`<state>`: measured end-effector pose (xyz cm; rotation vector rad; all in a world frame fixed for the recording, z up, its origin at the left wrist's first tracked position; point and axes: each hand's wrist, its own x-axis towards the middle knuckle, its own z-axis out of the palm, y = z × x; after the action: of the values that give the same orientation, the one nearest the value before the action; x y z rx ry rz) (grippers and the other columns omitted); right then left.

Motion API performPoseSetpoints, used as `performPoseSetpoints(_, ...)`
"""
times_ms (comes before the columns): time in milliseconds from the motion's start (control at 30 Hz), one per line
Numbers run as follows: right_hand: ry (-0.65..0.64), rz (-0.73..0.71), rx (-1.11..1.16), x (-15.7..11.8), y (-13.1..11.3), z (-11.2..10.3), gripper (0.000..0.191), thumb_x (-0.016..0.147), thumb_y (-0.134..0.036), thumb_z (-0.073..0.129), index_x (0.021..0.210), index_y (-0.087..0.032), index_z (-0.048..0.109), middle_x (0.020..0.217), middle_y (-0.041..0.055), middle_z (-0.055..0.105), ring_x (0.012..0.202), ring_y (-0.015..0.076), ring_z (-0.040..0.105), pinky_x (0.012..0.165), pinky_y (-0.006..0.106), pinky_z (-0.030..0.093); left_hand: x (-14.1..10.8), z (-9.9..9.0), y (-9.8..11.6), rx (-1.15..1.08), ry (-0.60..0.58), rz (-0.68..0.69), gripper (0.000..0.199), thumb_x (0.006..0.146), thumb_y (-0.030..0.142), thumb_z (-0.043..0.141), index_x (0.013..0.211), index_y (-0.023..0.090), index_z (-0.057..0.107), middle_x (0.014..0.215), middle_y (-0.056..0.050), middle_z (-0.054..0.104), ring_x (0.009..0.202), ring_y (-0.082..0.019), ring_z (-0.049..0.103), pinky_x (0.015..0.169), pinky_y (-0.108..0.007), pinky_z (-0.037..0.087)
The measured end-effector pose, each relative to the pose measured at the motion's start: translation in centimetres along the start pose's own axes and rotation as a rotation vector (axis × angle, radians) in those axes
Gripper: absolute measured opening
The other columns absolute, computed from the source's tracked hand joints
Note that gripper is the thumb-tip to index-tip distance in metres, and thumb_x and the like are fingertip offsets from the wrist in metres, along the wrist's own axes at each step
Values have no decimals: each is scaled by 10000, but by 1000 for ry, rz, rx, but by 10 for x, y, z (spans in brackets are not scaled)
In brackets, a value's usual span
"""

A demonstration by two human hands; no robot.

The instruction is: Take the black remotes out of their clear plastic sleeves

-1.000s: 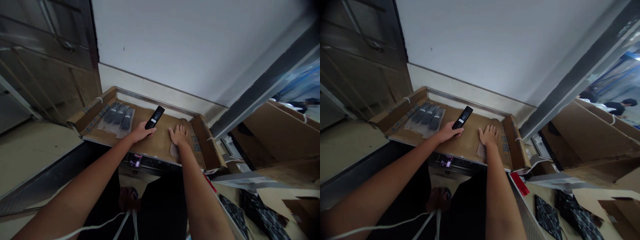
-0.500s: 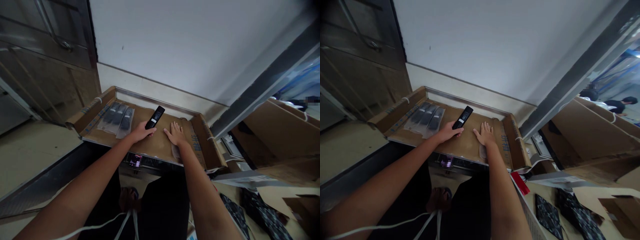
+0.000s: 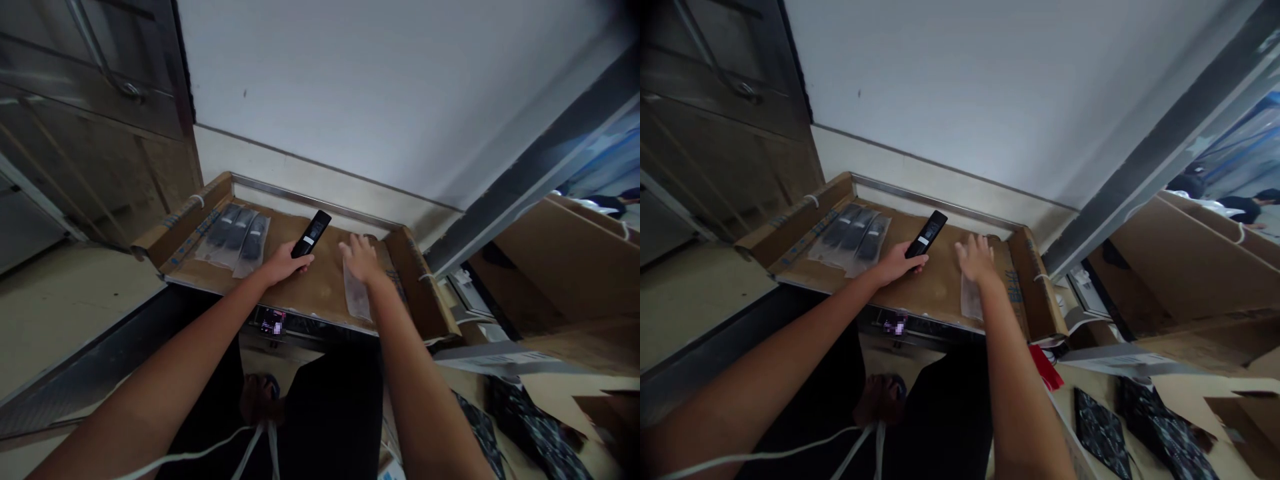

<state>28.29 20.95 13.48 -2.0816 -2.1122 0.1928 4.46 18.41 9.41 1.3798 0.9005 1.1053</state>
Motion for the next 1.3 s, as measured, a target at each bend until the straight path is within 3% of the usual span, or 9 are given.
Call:
performPoseSetpoints(67, -67, 78, -56, -8, -11, 26, 767, 997, -624, 231, 1583, -130, 251, 1660, 183, 130, 1543, 331, 91, 1222, 575, 99, -1, 0, 0, 21, 9, 3, 328, 784, 430, 738, 851, 155, 573, 707, -9, 632, 598, -111, 582, 589, -252, 476)
performPoseSetpoints(167, -21, 127, -81, -11, -16, 49, 781, 986, -649, 228, 1593, -158, 221, 1664, 170, 127, 1541, 338, 87, 1213, 605, 72, -1, 1, -1, 46, 8, 13, 321, 787, 435, 731, 820, 159, 570, 686, -2, 623, 583, -107, 569, 584, -246, 465)
performPoseSetpoints(500, 37, 42, -25, 7, -7, 48, 752, 987, -626, 258, 1560, -142, 310, 1645, 165, 220, 1526, 340, 159, 1208, 590, 110, 1, 1, -1, -18, 6, -4, 306, 798, 405, 736, 849, 154, 567, 714, -11, 630, 598, -107, 584, 584, -248, 481)
performPoseSetpoints(667, 481, -15, 186, -10, -17, 24, 535, 1011, -442, 283, 1328, -124, 572, 1421, 182, 549, 1393, 304, 404, 1185, 523, 220, 1, 2, 0, -118, 25, -33, 312, 857, 448, 656, 857, 157, 543, 709, -12, 623, 577, -111, 588, 557, -244, 470)
performPoseSetpoints(733, 567, -74, 368, -15, -33, 11, 497, 999, -472, 327, 1222, -138, 620, 1253, 175, 647, 1249, 286, 528, 1120, 473, 335, 3, 1, -1, -151, 17, -48, 329, 883, 479, 605, 881, 154, 550, 708, -19, 633, 578, -122, 595, 562, -251, 469)
performPoseSetpoints(900, 154, -26, 944, -16, -98, 16, 458, 885, -578, 529, 1055, -161, 609, 931, 70, 690, 840, 207, 653, 795, 334, 516, 5, -1, -6, -85, -6, 14, 399, 865, 530, 587, 987, 152, 627, 756, -14, 661, 672, -147, 605, 621, -255, 468)
performPoseSetpoints(1033, 245, 169, 830, -20, -128, 31, 432, 809, -403, 664, 1138, -155, 532, 928, 63, 667, 817, 207, 651, 763, 309, 501, 5, -2, -9, 38, -4, 50, 428, 827, 561, 603, 808, 136, 651, 627, 6, 584, 619, -140, 545, 583, -249, 424)
performPoseSetpoints(1167, 280, 204, 510, -21, -102, 11, 382, 878, -371, 572, 1200, -175, 513, 927, 85, 674, 840, 244, 663, 786, 347, 499, 4, -2, -8, -43, -79, 44, 402, 831, 531, 592, 753, 139, 640, 632, -4, 580, 573, -123, 525, 559, -249, 411)
performPoseSetpoints(1300, 327, 309, 95, -18, -27, -13, 403, 941, -348, 510, 1254, -95, 505, 1168, 230, 602, 1001, 305, 656, 852, 392, 499, 4, -1, -7, -48, -26, 45, 309, 825, 441, 607, 815, 139, 672, 651, -3, 590, 552, -99, 499, 530, -226, 379)
